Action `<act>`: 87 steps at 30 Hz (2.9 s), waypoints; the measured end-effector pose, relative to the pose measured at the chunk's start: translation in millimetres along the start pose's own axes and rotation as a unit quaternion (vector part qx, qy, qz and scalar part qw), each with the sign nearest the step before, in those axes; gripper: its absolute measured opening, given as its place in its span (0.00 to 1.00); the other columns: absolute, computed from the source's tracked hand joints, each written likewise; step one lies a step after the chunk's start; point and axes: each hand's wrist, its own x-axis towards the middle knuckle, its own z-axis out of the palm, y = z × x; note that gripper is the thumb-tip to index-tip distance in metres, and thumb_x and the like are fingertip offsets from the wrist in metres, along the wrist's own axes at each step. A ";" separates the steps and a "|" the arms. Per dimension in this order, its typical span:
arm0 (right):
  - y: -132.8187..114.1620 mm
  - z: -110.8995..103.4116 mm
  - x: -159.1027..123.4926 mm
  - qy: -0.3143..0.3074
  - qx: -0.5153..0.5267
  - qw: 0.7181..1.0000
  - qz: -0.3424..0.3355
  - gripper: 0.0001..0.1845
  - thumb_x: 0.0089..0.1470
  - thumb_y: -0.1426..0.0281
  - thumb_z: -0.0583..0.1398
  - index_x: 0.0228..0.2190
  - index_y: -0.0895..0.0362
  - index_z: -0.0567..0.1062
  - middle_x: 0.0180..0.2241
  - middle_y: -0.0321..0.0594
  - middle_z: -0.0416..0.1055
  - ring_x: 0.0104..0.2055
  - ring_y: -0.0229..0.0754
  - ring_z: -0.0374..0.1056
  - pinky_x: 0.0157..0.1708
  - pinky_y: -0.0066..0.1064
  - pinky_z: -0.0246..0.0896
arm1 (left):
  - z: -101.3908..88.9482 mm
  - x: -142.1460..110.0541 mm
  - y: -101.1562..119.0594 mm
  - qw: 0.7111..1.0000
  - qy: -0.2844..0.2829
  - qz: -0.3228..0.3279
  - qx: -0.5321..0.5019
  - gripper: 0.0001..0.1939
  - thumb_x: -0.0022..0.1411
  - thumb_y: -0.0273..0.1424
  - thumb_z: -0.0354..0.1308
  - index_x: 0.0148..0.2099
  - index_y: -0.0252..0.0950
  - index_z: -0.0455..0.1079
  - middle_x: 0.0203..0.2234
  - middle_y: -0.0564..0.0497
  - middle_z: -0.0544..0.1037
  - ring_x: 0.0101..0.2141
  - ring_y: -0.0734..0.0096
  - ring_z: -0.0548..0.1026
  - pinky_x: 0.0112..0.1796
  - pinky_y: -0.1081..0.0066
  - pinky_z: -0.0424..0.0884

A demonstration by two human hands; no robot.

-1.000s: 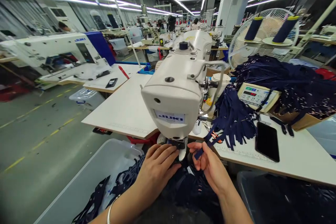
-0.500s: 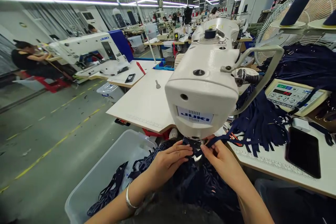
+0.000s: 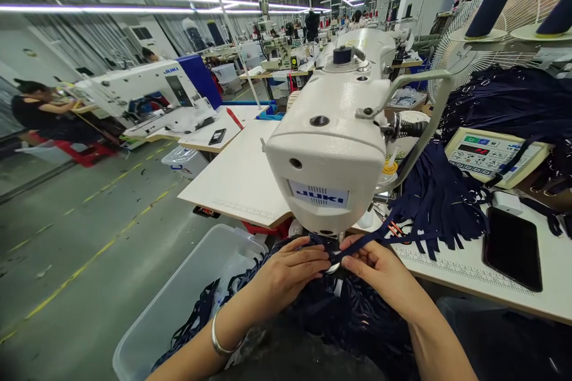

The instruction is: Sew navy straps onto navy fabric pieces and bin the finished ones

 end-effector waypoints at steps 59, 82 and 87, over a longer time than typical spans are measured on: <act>-1.6 2.3 57.7 0.114 -0.252 0.945 -0.173 0.16 0.52 0.62 0.57 0.40 0.54 0.78 0.37 0.47 0.78 0.51 0.55 0.68 0.55 0.47 0.58 | 13.2 11.0 19.9 0.960 -0.014 -0.048 0.276 0.12 0.72 0.29 0.48 0.55 0.33 0.66 0.45 0.48 0.73 0.49 0.67 0.69 0.44 0.65 0.59; 1.2 -1.8 67.4 0.122 -0.285 0.933 -0.181 0.14 0.50 0.58 0.59 0.35 0.52 0.78 0.32 0.47 0.77 0.47 0.58 0.69 0.44 0.48 0.65 | 16.3 10.0 21.3 0.951 0.002 -0.055 0.304 0.15 0.72 0.32 0.48 0.56 0.33 0.66 0.48 0.47 0.71 0.52 0.65 0.67 0.47 0.66 0.60; 13.3 -10.0 64.5 0.079 -0.285 0.936 -0.189 0.14 0.50 0.56 0.58 0.32 0.50 0.78 0.30 0.47 0.77 0.46 0.60 0.69 0.45 0.50 0.64 | 10.9 6.0 24.9 0.952 0.011 -0.056 0.302 0.21 0.73 0.42 0.42 0.54 0.33 0.68 0.49 0.47 0.71 0.48 0.65 0.68 0.44 0.65 0.61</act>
